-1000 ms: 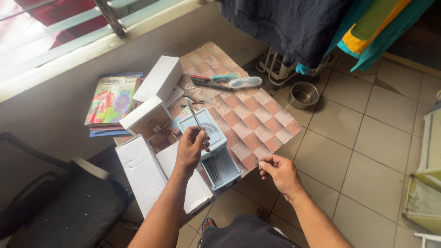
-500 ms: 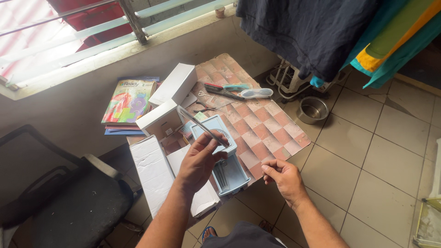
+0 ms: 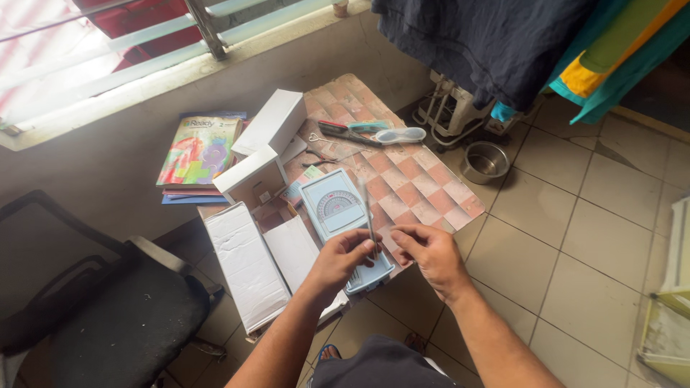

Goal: The person unboxes components and assembles a small plastic desktop storage unit by hand on a table, then carries the completed drawers to a shelf and places them among other household items.

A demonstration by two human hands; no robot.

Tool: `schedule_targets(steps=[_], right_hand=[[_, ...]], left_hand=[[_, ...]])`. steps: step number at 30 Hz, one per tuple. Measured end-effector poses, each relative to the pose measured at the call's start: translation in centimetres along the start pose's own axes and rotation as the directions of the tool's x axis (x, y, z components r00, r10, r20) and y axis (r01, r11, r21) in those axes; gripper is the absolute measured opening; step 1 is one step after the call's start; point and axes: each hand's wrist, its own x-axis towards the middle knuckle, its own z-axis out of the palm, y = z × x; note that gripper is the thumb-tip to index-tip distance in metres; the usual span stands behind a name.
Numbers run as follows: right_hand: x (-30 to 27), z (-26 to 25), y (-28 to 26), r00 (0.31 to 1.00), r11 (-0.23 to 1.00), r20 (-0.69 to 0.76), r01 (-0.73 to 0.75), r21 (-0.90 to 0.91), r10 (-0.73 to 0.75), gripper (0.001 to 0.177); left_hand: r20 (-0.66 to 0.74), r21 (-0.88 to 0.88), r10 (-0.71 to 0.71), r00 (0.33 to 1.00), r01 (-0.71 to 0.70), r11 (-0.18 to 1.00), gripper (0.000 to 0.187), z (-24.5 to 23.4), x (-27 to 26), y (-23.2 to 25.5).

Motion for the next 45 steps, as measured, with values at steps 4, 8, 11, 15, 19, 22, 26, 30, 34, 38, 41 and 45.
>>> schedule_targets(steps=[4,8,11,15,19,22,26,30,34,38,41,45], right_hand=[[-0.5,1.1,-0.7,0.998,0.999,0.07,-0.013,0.036,0.011,0.032],[-0.8,1.6,-1.0,0.998,0.999,0.058,0.019,0.03,-0.02,0.024],[-0.8,1.4,-1.7,0.997,0.982,0.073,0.014,0.187,-0.028,0.021],[-0.9,1.0,-2.0,0.998,0.98,0.057,0.018,0.198,-0.029,0.022],[-0.7,1.1,-1.6,0.999,0.978,0.028,0.027,0.206,-0.033,0.023],[-0.6,1.4,-1.0,1.0,0.983,0.01,0.026,0.184,-0.029,0.023],[-0.6,1.3,-0.4,0.999,0.977,-0.023,0.033,0.21,-0.029,0.023],[-0.2,0.0,0.7,0.998,0.98,-0.042,-0.031,0.197,0.04,0.026],[1.1,-1.9,2.7,0.992,0.985,-0.048,-0.11,0.137,0.117,0.025],[2.2,-2.7,3.3,0.991,0.987,-0.011,-0.134,0.093,0.135,0.02],[3.1,-2.2,3.0,0.984,0.983,0.065,-0.171,0.062,0.167,0.019],[3.9,0.0,3.2,0.956,0.979,0.209,-0.204,-0.029,0.205,0.02]], left_hand=[[0.063,0.08,-0.026,0.998,0.021,0.997,0.032,1.0,-0.4,-0.5],[0.04,0.199,-0.099,0.994,0.089,0.976,0.035,0.8,-1.1,-0.5],[-0.028,0.166,-0.05,0.998,0.054,0.985,0.037,-0.3,-1.2,-0.9],[-0.127,0.055,-0.047,0.991,0.054,0.997,0.037,-2.3,-1.7,-1.1],[-0.156,0.074,-0.083,0.984,0.095,0.993,0.036,-2.9,-2.5,-0.3],[-0.141,0.069,-0.072,0.987,0.083,0.994,0.036,-2.9,-2.9,0.4],[-0.183,0.026,-0.086,0.979,0.092,0.995,0.035,-3.4,-3.3,0.5],[-0.201,-0.034,-0.097,0.975,0.092,0.995,0.034,-4.8,-3.3,-0.7],[-0.217,-0.061,-0.083,0.973,0.072,0.996,0.032,-6.3,-3.1,-2.8],[-0.269,-0.07,-0.103,0.958,0.087,0.994,0.029,-6.7,-3.3,-3.8],[-0.315,-0.063,-0.105,0.943,0.09,0.994,0.03,-6.4,-3.9,-3.6],[-0.364,-0.059,-0.134,0.922,0.121,0.991,0.031,-5.2,-3.9,-3.1]])
